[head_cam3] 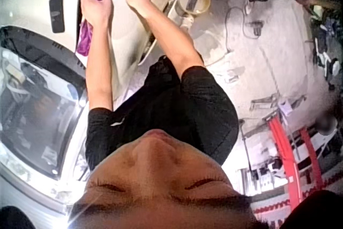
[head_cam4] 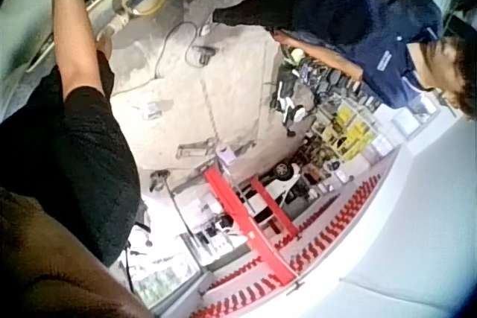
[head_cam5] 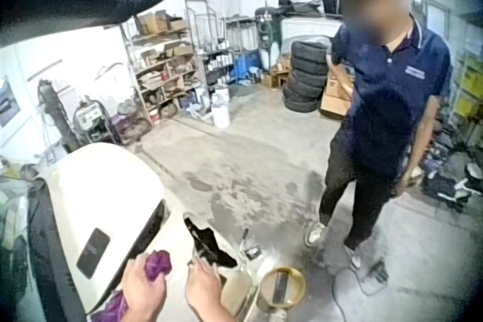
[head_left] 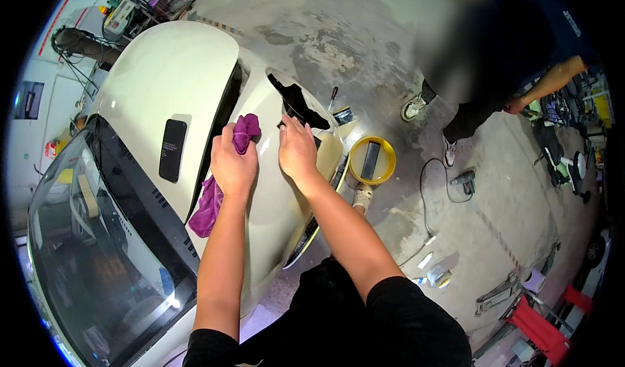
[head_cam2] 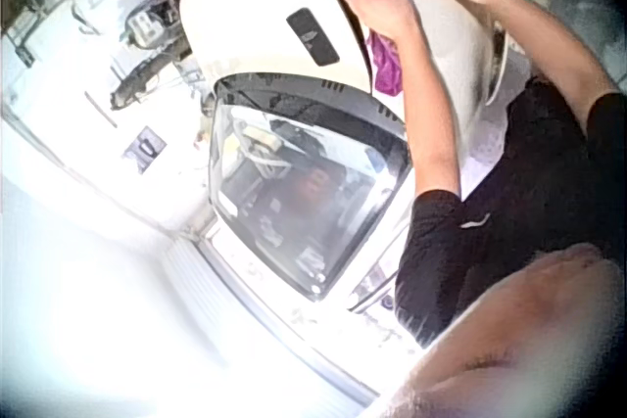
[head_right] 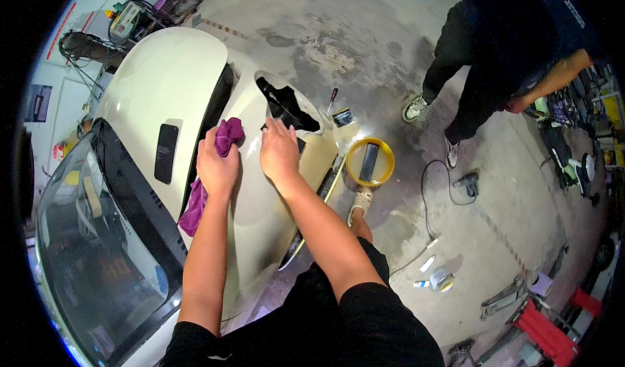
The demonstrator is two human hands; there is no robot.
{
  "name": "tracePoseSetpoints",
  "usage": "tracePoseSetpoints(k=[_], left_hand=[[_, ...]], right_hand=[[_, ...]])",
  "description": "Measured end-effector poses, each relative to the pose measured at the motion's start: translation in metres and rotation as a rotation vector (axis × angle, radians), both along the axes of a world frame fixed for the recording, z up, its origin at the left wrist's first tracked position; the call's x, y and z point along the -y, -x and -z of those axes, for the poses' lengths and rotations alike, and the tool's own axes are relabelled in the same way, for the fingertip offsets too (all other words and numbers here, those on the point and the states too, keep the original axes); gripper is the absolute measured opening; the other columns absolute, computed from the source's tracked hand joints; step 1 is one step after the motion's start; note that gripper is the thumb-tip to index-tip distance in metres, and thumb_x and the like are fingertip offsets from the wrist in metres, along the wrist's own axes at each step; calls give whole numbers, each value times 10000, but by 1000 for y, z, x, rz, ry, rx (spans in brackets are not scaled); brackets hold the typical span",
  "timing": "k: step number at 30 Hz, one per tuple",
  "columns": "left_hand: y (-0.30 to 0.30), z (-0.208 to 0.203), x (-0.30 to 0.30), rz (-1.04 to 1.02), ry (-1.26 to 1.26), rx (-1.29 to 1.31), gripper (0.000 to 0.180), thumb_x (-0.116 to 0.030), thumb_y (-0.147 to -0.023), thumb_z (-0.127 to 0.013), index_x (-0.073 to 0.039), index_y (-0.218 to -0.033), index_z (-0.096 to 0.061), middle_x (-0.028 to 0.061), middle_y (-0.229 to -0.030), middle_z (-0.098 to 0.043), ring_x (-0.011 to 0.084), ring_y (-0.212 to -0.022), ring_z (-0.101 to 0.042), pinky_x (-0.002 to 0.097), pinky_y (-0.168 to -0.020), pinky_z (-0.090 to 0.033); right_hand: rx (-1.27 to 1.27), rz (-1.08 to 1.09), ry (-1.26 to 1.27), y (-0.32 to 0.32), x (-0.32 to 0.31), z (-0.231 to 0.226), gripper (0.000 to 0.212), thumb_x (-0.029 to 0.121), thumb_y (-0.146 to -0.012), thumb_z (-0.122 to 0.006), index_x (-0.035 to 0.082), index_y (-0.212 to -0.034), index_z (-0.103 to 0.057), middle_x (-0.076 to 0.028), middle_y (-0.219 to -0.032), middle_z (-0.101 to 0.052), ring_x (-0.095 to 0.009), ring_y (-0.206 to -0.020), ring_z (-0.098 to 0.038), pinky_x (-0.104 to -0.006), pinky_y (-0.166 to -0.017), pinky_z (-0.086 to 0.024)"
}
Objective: The person uses a sanding block to rub a specific spot on the car's side panel, then wipes the area with a purple cloth. They proceed to wipe the front hood and bumper area, occasionally dipping the cloth into a yellow bucket of water.
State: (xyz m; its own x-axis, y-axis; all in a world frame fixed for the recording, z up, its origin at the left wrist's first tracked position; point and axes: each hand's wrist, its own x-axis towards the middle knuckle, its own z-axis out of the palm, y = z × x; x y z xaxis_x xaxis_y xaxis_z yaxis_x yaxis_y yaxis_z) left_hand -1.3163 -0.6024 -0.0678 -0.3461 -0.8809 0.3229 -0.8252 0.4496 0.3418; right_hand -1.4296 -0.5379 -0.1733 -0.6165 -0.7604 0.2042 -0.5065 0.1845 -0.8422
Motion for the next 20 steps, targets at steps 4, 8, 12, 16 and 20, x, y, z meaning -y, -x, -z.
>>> tracePoseSetpoints(k=[4, 8, 12, 16, 20], left_hand=[[-5, 1, 1, -5, -23, 40, 442, -181, -803, -729, -123, -1232, -640, 158, -998, -639, 394, -940, -645, 488, -821, -529], [0, -4, 2, 39, -27, 79, 463, -175, -790, -738, -128, -1240, -642, 151, -996, -632, 390, -941, -646, 478, -828, -534], [2, 2, 4, 86, 23, 86, 467, -158, -771, -751, -130, -1226, -648, 142, -996, -629, 381, -942, -650, 473, -813, -546], [5, 1, 15, 105, 12, 114, 474, -157, -769, -748, -129, -1231, -646, 156, -1011, -634, 400, -937, -651, 491, -795, -543], [14, -2, 14, 92, -8, 141, 471, -145, -784, -739, -115, -1244, -643, 168, -1053, -634, 411, -975, -659, 479, -848, -551]], right_hand=[[-82, -101, -6, 16, -36, 17, 306, 156, -1023, -561, 70, -1312, -613, -145, -1354, -654, -344, -1363, -545, -551, -1187, -339], [-72, -67, -23, 50, -45, 43, 286, 162, -1033, -543, 96, -1297, -631, -150, -1379, -644, -349, -1392, -518, -556, -1195, -329], [81, -30, 80, 4, -31, 23, 319, 173, -1054, -496, 43, -1313, -628, -191, -1352, -650, -390, -1354, -536, -546, -1196, -318], [169, -141, 124, 14, -30, -3, 317, 171, -1049, -519, 33, -1311, -634, -193, -1333, -654, -421, -1334, -542, -523, -1188, -335], [219, -96, -79, 25, -52, 17, 391, 169, -991, -651, 86, -1371, -626, -234, -1498, -515, -438, -1353, -522, -567, -1194, -311]])
